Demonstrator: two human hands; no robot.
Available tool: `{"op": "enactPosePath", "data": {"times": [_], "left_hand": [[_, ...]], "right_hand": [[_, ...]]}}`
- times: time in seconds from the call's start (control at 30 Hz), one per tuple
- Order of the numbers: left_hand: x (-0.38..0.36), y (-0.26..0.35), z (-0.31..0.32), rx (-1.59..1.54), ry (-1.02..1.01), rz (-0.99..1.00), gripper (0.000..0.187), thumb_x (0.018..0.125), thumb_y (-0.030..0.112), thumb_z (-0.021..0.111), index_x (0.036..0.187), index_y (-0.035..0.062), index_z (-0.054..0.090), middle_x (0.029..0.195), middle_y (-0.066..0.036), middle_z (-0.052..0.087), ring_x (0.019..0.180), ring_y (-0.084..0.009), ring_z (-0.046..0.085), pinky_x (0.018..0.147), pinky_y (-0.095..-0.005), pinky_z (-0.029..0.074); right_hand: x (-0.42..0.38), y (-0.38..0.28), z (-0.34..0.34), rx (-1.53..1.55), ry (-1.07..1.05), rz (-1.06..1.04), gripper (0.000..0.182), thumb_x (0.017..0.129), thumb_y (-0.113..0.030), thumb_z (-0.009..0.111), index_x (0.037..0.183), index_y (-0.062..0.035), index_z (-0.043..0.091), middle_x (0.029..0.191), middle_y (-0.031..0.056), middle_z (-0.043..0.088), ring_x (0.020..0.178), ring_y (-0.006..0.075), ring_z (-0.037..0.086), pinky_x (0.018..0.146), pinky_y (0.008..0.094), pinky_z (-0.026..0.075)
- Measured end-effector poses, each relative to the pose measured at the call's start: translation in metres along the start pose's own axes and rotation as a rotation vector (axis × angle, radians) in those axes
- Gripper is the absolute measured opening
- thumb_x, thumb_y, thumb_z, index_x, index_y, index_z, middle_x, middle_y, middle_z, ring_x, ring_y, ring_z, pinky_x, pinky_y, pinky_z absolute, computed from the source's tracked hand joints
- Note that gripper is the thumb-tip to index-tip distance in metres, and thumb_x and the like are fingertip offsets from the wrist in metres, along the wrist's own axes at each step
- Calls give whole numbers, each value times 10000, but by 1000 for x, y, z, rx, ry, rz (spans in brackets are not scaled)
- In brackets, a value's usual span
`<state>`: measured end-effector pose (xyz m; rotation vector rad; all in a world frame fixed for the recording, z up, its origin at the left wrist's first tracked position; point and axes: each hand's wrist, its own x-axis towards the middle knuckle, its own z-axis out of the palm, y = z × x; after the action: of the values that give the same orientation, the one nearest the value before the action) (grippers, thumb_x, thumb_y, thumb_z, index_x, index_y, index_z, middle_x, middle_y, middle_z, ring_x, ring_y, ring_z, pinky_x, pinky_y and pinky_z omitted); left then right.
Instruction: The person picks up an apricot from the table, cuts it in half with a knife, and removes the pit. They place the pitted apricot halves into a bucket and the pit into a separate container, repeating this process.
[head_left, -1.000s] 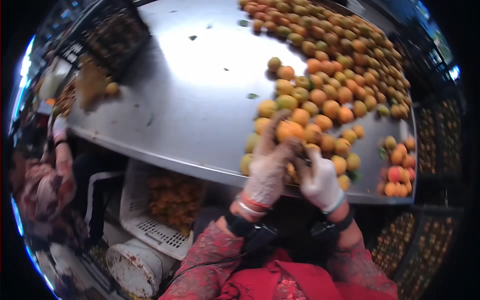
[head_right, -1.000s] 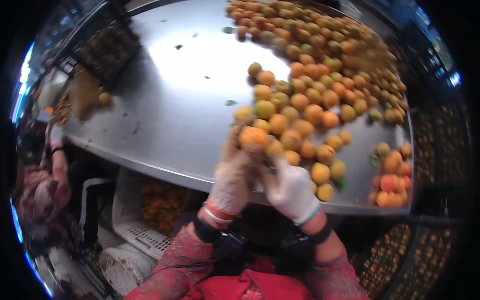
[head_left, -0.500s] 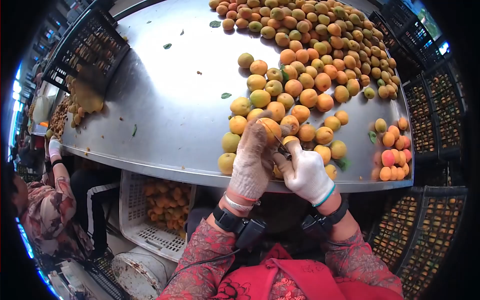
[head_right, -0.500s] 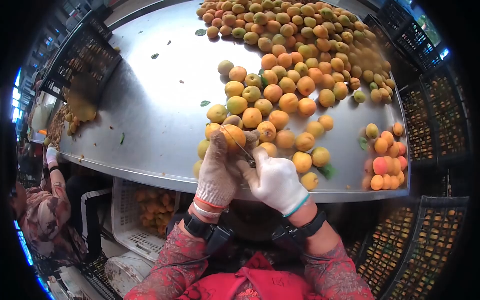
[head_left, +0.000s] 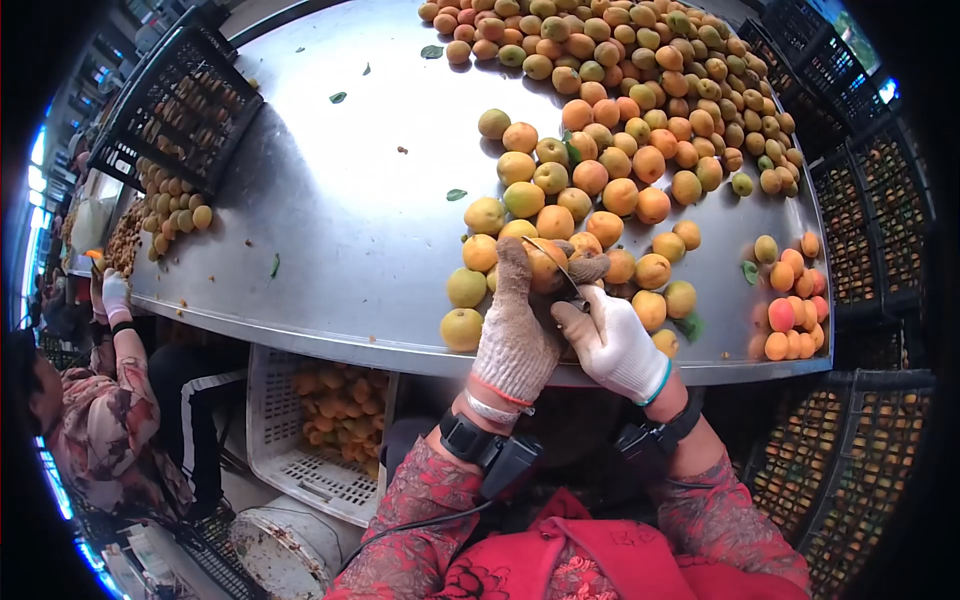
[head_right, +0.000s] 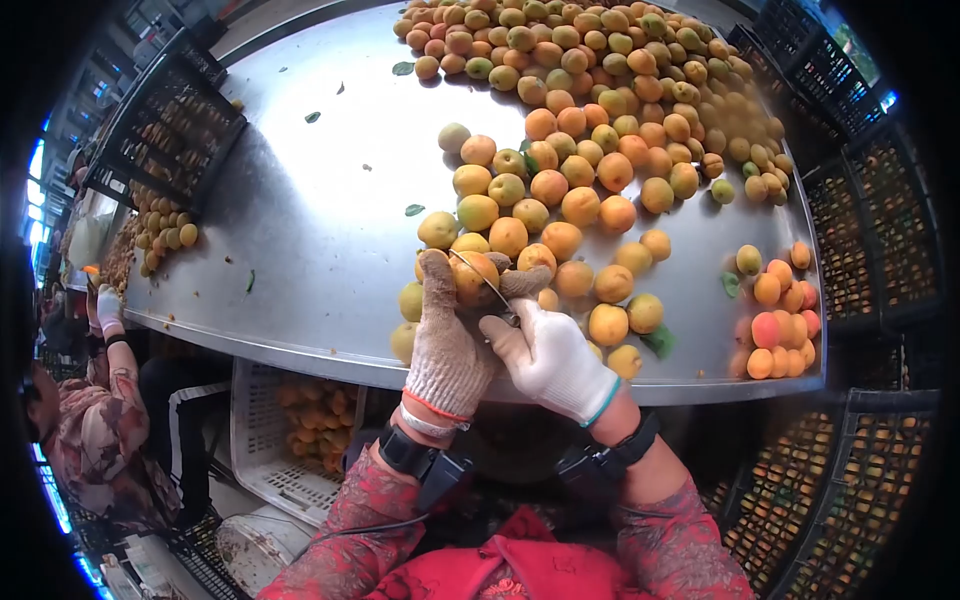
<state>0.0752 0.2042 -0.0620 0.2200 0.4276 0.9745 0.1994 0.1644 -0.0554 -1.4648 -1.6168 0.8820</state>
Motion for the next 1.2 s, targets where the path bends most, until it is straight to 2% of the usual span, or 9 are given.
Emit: {"op": "enactPosePath", "data": {"times": [0.23, 0.3, 0.4, 0.53, 0.8, 0.93, 1.03, 1.13, 1.2], "left_hand": [[-3, 13, -7, -56, -4, -28, 505, 1006, 452, 499, 1284, 30, 502, 1244, -141, 587, 1126, -251, 596, 986, -382, 488], [-5, 19, -13, 246, -145, 62, 317, 1011, 253, 531, 1247, 43, 502, 1197, -125, 595, 1110, -218, 600, 975, -333, 486], [-11, 21, 1, 195, -104, 45, 276, 964, 101, 556, 1227, 48, 493, 1146, -104, 597, 1088, -179, 604, 936, -285, 490], [-12, 22, 1, 261, -75, 64, 292, 932, 43, 568, 1216, 31, 500, 1127, -88, 598, 1088, -167, 600, 901, -268, 490], [-9, 19, 2, 338, 83, 124, 312, 892, 34, 629, 1189, 3, 542, 1085, -83, 633, 857, -88, 591, 768, -204, 486], [-13, 26, 1, 361, 26, 134, 384, 850, -20, 623, 1216, -8, 508, 1202, -137, 601, 1059, -157, 600, 884, -257, 500], [-17, 27, 4, 418, -33, 137, 425, 829, -13, 590, 1240, -31, 486, 1298, -151, 546, 1274, -244, 512, 1047, -344, 426], [-17, 27, 3, 474, -34, 139, 440, 802, -36, 584, 1230, -41, 481, 1320, -159, 537, 1267, -242, 516, 1046, -343, 426], [-17, 25, 5, 437, -65, 179, 401, 800, -46, 633, 1169, -19, 478, 1276, -153, 555, 1235, -230, 538, 974, -303, 467]], "right_hand": [[-2, -8, -5, -114, -73, 56, 222, 937, -144, 601, 1039, 50, 568, 769, 261, 623, 764, 423, 644, 619, 406, 491], [-2, -7, -5, -182, -72, 21, 218, 927, -135, 610, 1042, 45, 569, 767, 268, 618, 769, 436, 637, 611, 418, 489], [-3, -5, -2, -252, -60, -7, 217, 911, -123, 626, 1046, 37, 568, 749, 271, 612, 757, 449, 631, 591, 435, 484], [-4, 1, 0, -270, -50, -55, 208, 897, -110, 637, 1034, 27, 563, 708, 261, 606, 712, 443, 629, 563, 453, 476], [-11, -5, 7, -320, -51, -44, 166, 891, -91, 622, 1000, 22, 566, 748, 258, 627, 731, 427, 644, 578, 454, 486], [-8, -18, 1, -11, -151, 59, 202, 920, -101, 591, 1059, 44, 573, 830, 270, 657, 804, 407, 675, 673, 408, 528], [-9, -15, 3, 273, -168, 137, 269, 921, -70, 566, 1159, 55, 572, 934, 249, 677, 902, 292, 697, 765, 343, 518], [-8, -21, -3, 189, -192, 106, 217, 902, -72, 583, 1085, 45, 584, 851, 233, 676, 807, 339, 698, 701, 368, 528], [-12, -6, 0, -97, -93, -92, 166, 873, -90, 615, 982, 29, 575, 743, 203, 661, 678, 379, 668, 601, 416, 518]]}}
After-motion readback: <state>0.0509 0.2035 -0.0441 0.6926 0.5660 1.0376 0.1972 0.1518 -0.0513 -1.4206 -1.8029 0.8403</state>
